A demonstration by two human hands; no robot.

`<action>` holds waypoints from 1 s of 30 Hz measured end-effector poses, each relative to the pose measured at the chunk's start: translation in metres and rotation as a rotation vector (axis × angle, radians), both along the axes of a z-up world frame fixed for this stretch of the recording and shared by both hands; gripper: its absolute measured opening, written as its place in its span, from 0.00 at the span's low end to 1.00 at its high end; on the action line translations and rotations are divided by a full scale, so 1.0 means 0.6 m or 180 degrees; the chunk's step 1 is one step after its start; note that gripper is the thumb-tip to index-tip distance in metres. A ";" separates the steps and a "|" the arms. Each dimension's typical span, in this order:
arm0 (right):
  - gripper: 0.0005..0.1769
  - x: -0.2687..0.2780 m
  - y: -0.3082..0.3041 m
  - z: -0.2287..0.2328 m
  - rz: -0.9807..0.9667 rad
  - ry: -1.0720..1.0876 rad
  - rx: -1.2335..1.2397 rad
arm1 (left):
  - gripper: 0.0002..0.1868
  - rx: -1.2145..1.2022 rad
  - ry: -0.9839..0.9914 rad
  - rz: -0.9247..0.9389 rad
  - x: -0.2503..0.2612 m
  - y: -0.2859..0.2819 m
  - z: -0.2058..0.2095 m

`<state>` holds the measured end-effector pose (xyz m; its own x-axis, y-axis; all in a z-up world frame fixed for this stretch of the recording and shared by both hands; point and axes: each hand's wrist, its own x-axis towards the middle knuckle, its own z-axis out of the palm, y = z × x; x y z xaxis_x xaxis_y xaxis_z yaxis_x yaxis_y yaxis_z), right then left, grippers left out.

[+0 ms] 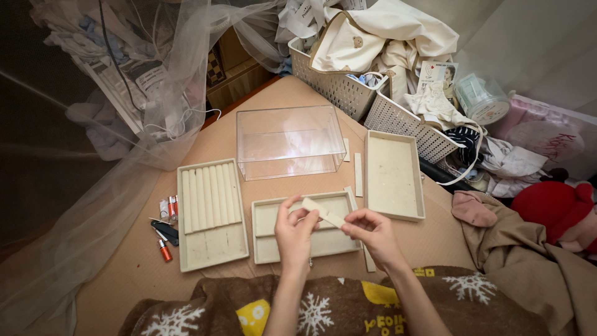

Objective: The person assembles a beige plastic storage box by inserting dividers into a tray, placing a cylindrical insert, and stacking the trays inside a clear lid. They then place small items into the compartments and close the box.

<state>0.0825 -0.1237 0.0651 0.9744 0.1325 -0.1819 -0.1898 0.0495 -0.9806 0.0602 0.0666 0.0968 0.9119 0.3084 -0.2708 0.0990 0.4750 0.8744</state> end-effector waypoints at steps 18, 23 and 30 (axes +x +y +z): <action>0.14 0.049 0.086 -0.035 0.0345 0.0026 -0.0750 | 0.08 0.0300 0.0792 -0.1019 -0.052 -0.025 -0.163; 0.15 0.047 0.083 -0.051 0.0284 0.0507 -0.0629 | 0.09 0.0799 0.0893 -0.0984 -0.049 -0.017 -0.186; 0.09 0.045 0.099 -0.054 0.0123 -0.0350 -0.2148 | 0.11 0.2156 0.0682 -0.0342 -0.050 -0.003 -0.152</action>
<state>0.1097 -0.0642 0.0324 0.9887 0.0600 -0.1371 -0.0766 -0.5841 -0.8081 0.0303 0.0647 0.0057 0.8950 0.3834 -0.2281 0.3171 -0.1872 0.9297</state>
